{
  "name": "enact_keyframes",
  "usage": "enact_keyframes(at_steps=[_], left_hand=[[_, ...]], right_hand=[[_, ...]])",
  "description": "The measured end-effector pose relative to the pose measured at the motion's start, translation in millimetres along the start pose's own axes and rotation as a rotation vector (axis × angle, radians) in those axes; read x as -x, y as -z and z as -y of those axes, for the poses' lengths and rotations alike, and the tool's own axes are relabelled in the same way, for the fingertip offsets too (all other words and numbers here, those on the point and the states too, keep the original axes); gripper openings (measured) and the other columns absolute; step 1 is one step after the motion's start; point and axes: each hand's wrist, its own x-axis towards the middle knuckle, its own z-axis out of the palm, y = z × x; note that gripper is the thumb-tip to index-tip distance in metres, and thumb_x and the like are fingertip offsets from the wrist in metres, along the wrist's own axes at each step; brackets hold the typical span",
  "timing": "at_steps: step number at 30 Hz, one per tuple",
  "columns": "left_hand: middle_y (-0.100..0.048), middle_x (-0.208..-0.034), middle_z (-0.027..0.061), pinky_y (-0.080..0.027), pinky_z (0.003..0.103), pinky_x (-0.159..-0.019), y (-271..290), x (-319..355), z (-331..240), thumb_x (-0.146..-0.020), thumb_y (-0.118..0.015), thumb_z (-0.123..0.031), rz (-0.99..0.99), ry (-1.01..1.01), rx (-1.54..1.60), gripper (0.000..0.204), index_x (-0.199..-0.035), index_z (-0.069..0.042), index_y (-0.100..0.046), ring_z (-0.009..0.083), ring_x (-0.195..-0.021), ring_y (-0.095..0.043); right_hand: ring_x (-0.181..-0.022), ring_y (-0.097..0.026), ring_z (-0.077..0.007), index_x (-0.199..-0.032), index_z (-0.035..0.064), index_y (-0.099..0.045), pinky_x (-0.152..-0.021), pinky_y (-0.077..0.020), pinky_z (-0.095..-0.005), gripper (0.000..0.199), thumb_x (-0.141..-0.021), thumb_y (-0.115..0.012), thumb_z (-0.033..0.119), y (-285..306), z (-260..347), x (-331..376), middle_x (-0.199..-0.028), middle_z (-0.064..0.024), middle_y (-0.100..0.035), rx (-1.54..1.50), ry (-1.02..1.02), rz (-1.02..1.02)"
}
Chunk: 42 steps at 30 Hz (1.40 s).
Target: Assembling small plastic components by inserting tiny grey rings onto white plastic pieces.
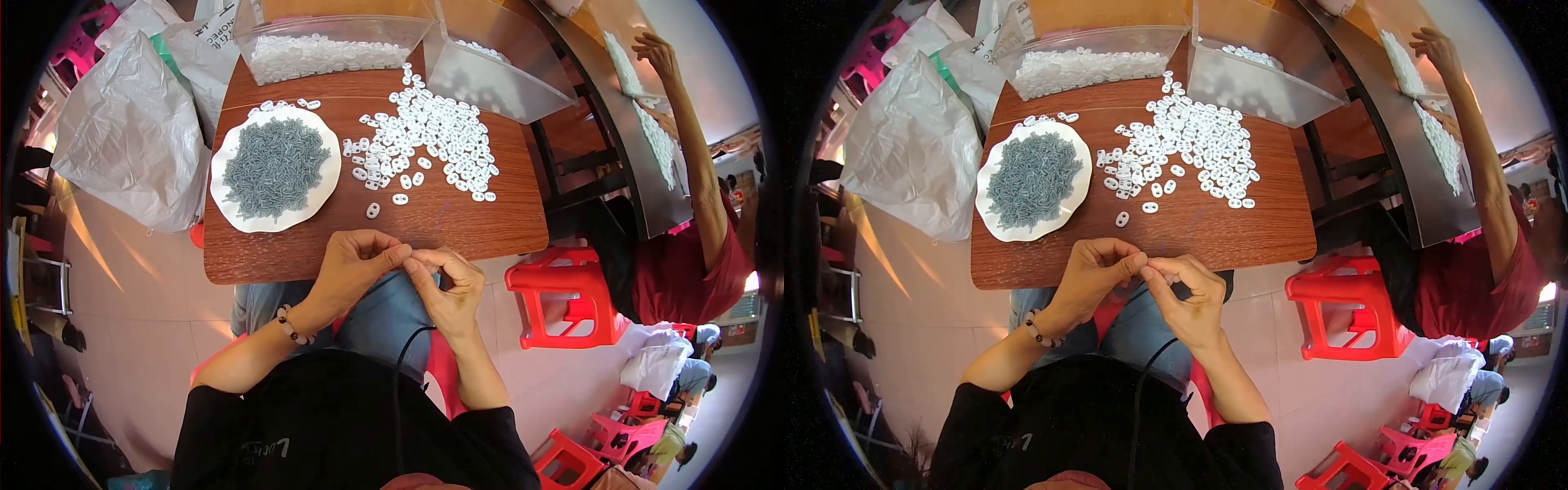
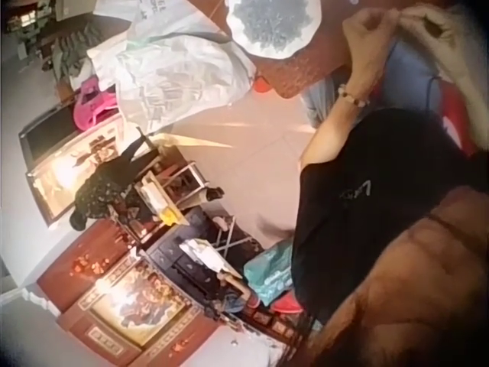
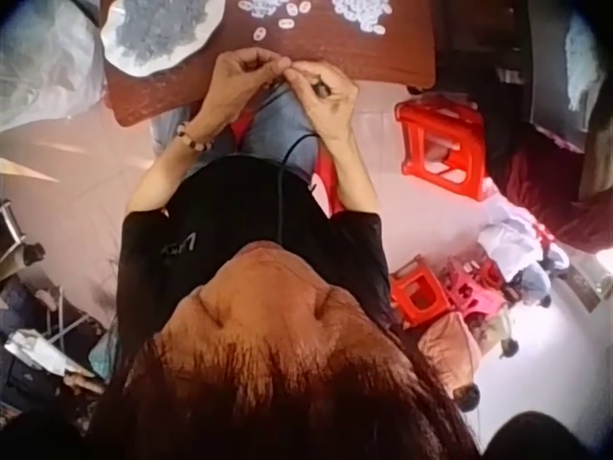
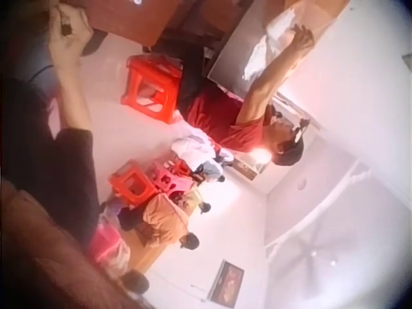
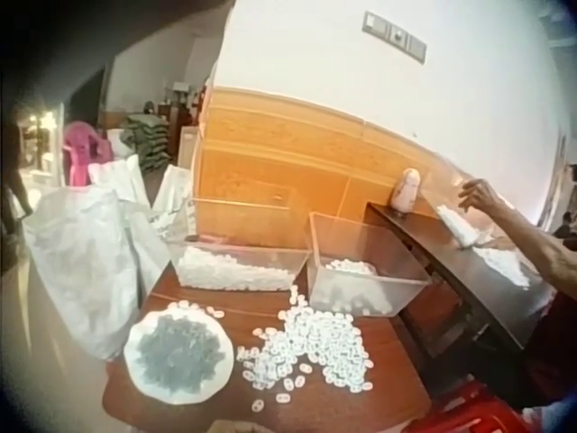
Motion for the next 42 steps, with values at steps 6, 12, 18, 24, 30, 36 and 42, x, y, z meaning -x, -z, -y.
enact_keyframes(at_steps=[6,12,18,24,30,36,42], left_hand=[[-0.064,-0.072,0.0005,-0.04,0.018,-0.053,-1.5,3.0,4.1,-0.086,-0.068,-0.02,-0.051,-0.014,0.025,0.02,-0.087,0.0,-0.071,0.0034,-0.06,-0.05],[-0.063,-0.071,-0.0006,-0.04,0.018,-0.056,2.0,5.0,7.4,-0.09,-0.064,-0.02,-0.017,-0.055,0.05,0.023,-0.092,0.001,-0.071,0.0038,-0.065,-0.051],[-0.065,-0.077,0.0026,-0.046,0.02,-0.063,-0.4,4.9,10.1,-0.087,-0.066,-0.011,-0.03,-0.213,-0.053,0.016,-0.095,0.002,-0.07,0.0065,-0.07,-0.057],[-0.068,-0.083,0.0075,-0.052,0.021,-0.067,-0.1,0.0,12.9,-0.084,-0.068,-0.006,-0.062,-0.212,-0.03,0.013,-0.092,0.004,-0.069,0.0094,-0.076,-0.062],[-0.068,-0.084,0.0093,-0.056,0.025,-0.07,-5.4,-1.0,14.2,-0.086,-0.066,-0.007,-0.089,-0.183,0.049,0.015,-0.094,0.005,-0.067,0.0119,-0.075,-0.064],[-0.068,-0.084,0.0098,-0.056,0.025,-0.07,-6.0,-4.7,16.1,-0.087,-0.065,-0.008,-0.067,-0.176,0.093,0.016,-0.095,0.006,-0.067,0.0123,-0.074,-0.065],[-0.068,-0.083,0.008,-0.054,0.022,-0.067,-5.4,-7.7,14.6,-0.088,-0.064,-0.009,-0.091,-0.159,0.023,0.017,-0.094,0.006,-0.067,0.0092,-0.072,-0.063]], right_hand=[[-0.062,-0.055,-0.0085,-0.09,0.0002,-0.07,-0.058,-0.0436,-0.0211,0.013,-0.077,-0.071,-0.001,-1.3,4.4,-1.7,-0.072,-0.0059,-0.064,0.04,-0.027,-0.007],[-0.066,-0.054,-0.0104,-0.092,-0.0016,-0.071,-0.061,-0.0428,-0.0226,0.014,-0.077,-0.07,-0.002,-2.5,5.7,-2.4,-0.075,-0.0068,-0.065,0.106,-0.012,0.002],[-0.067,-0.055,-0.0095,-0.095,-0.0018,-0.07,-0.062,-0.0427,-0.0217,0.017,-0.079,-0.066,-0.003,-0.1,11.5,-5.6,-0.076,-0.0064,-0.065,0.097,-0.079,0.044],[-0.067,-0.053,-0.006,-0.097,-0.0014,-0.07,-0.061,-0.0412,-0.0191,0.015,-0.083,-0.064,-0.002,4.8,1.2,-5.6,-0.079,-0.0036,-0.065,-0.077,-0.208,0.117],[-0.066,-0.055,-0.0045,-0.097,-0.0015,-0.07,-0.06,-0.0424,-0.0176,0.013,-0.085,-0.063,0.0,0.5,-2.2,-7.5,-0.078,-0.0027,-0.065,-0.199,-0.339,0.071],[-0.06,-0.046,0.0001,-0.096,-0.0022,-0.07,-0.052,-0.0348,-0.0159,0.013,-0.084,-0.064,0.001,-2.0,-6.4,-6.5,-0.076,0.0012,-0.062,-0.218,-0.282,0.018],[-0.06,-0.046,0.0003,-0.096,-0.0011,-0.07,-0.053,-0.0345,-0.0155,0.012,-0.086,-0.065,0.002,-3.4,-4.0,-11.7,-0.075,0.0028,-0.062,-0.224,-0.322,0.024]])
